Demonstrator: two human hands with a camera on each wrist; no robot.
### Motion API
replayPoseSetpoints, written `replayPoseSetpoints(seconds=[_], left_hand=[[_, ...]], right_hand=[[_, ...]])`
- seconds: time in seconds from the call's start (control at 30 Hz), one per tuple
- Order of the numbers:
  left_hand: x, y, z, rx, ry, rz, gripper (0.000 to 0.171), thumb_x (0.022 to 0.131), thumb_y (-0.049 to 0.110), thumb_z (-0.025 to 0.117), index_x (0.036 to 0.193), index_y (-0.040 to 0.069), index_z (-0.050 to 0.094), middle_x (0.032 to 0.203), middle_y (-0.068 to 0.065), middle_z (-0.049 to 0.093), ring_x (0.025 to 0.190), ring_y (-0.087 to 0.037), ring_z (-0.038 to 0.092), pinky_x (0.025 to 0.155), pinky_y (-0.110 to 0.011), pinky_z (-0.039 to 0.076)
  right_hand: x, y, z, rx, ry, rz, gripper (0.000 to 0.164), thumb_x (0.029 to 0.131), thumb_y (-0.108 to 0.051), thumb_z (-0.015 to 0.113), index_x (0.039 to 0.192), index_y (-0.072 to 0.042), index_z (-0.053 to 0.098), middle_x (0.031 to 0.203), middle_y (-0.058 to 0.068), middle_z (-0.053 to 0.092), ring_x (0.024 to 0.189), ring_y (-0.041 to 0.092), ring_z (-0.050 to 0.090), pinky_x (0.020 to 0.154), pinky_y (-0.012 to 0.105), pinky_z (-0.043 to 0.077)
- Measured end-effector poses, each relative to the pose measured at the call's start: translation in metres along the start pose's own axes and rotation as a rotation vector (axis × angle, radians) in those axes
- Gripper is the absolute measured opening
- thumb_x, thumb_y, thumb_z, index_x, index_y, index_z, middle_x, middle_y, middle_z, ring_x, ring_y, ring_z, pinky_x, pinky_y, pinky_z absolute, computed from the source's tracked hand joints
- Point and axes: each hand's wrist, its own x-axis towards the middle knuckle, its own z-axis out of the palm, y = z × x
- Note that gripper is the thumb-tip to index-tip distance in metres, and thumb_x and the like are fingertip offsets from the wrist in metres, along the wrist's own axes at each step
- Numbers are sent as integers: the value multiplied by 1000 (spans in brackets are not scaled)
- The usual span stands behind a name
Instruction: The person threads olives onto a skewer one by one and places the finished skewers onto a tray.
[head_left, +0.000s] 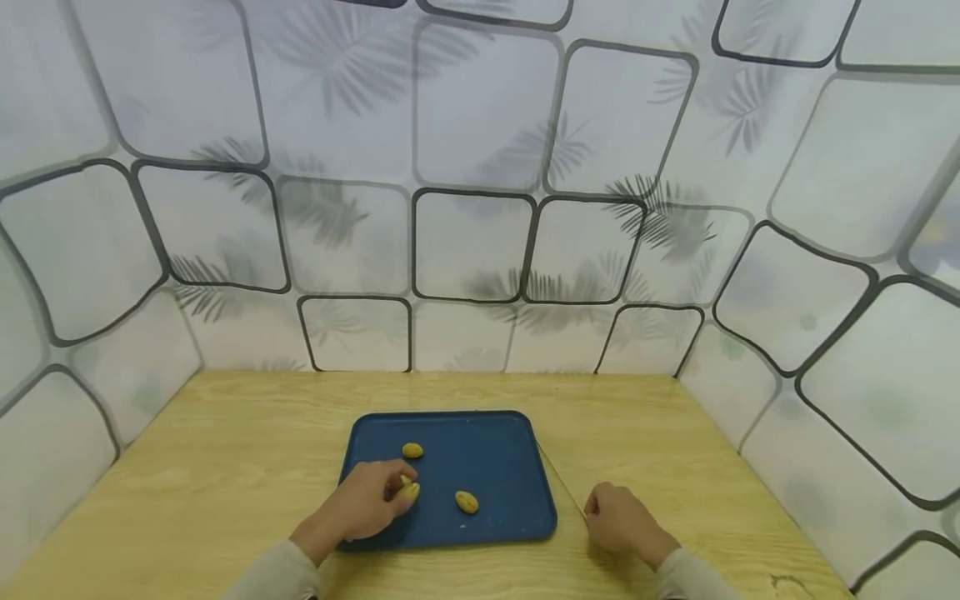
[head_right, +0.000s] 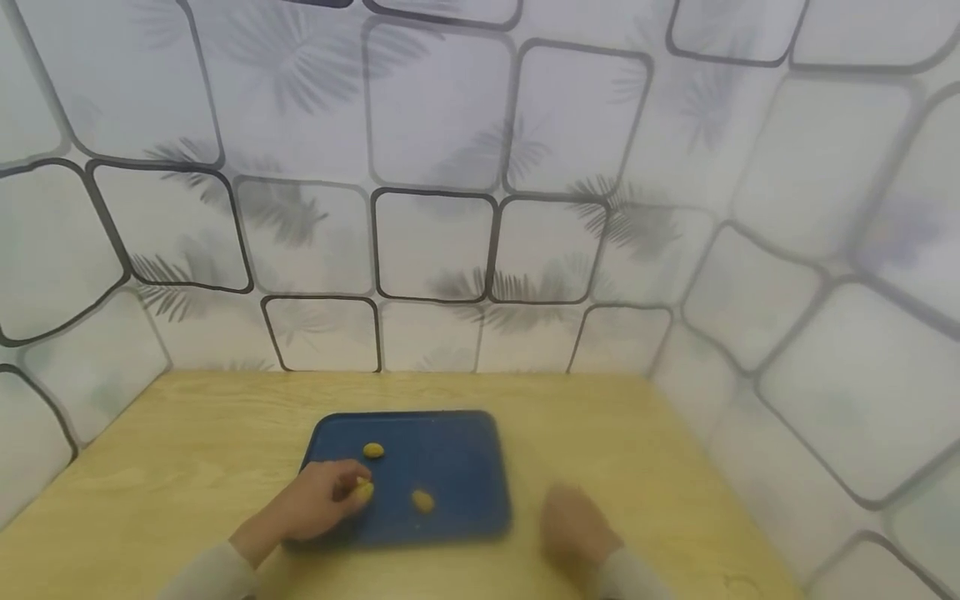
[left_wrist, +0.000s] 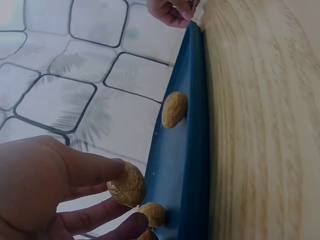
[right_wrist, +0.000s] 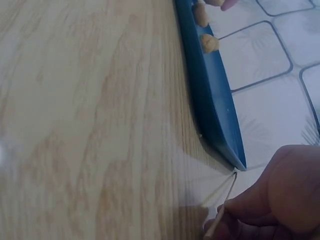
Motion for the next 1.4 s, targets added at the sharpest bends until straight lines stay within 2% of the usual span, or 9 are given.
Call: replayPoseSetpoints(seconds=[0.23,0.37,0.5,0.67,0.83,1.03,1.2,1.33,1.4], left_hand=[[3,5,-5,-93,51,-11,25,90,12,70,114,5,65,98,-5,63,82,-22,63,66,-39,53],[6,11,-7,-103,71,-38,26,90,13,70,115,7,65,98,-3,64,81,-20,62,67,-38,52],[8,15,-6,-117,59,-56,28,92,14,68,118,9,65,100,-3,64,82,-17,61,68,-37,51],[9,13,-6,-182,52,-70,29,92,11,67,121,9,64,106,-7,63,86,-21,64,68,-36,54],[9,11,-8,-237,95,-109,28,91,2,66,118,9,65,111,-12,63,89,-25,65,64,-33,55],[13,15,-9,-251,129,-119,27,91,-3,62,114,11,63,113,-12,62,91,-25,65,65,-34,54],[17,19,-9,-291,194,-118,33,93,-1,59,123,13,60,115,-12,61,89,-22,64,64,-36,52],[18,24,-8,-353,265,-105,38,95,-2,56,129,14,58,122,-16,58,90,-23,66,64,-35,53],[19,26,-7,-387,289,-106,37,96,-1,55,129,14,58,126,-18,56,87,-24,67,62,-35,54]], right_hand=[[2,6,-3,41,-6,-13,10,85,3,59,78,-4,55,73,3,51,64,17,49,58,32,44],[3,9,-5,72,-10,-2,6,84,2,57,89,0,60,77,4,54,69,18,51,63,35,47],[2,15,0,137,9,1,16,83,3,55,98,3,62,77,4,56,67,17,52,61,34,47],[-3,17,1,183,34,-13,14,84,3,55,97,2,61,78,4,58,68,17,54,60,32,47],[-1,21,1,201,-5,-58,13,89,4,54,101,3,59,81,4,58,71,17,55,63,31,48],[1,21,-4,301,-45,-77,11,94,2,54,104,3,56,83,5,55,72,19,53,59,29,46],[3,20,-3,347,-80,-135,12,93,7,50,104,5,56,79,5,55,68,17,53,58,26,45],[6,19,-4,393,-91,-221,18,94,11,46,109,11,55,75,7,55,63,14,53,54,24,45],[7,18,-4,435,-115,-230,20,94,12,44,111,13,55,74,7,55,62,14,52,53,23,44]])
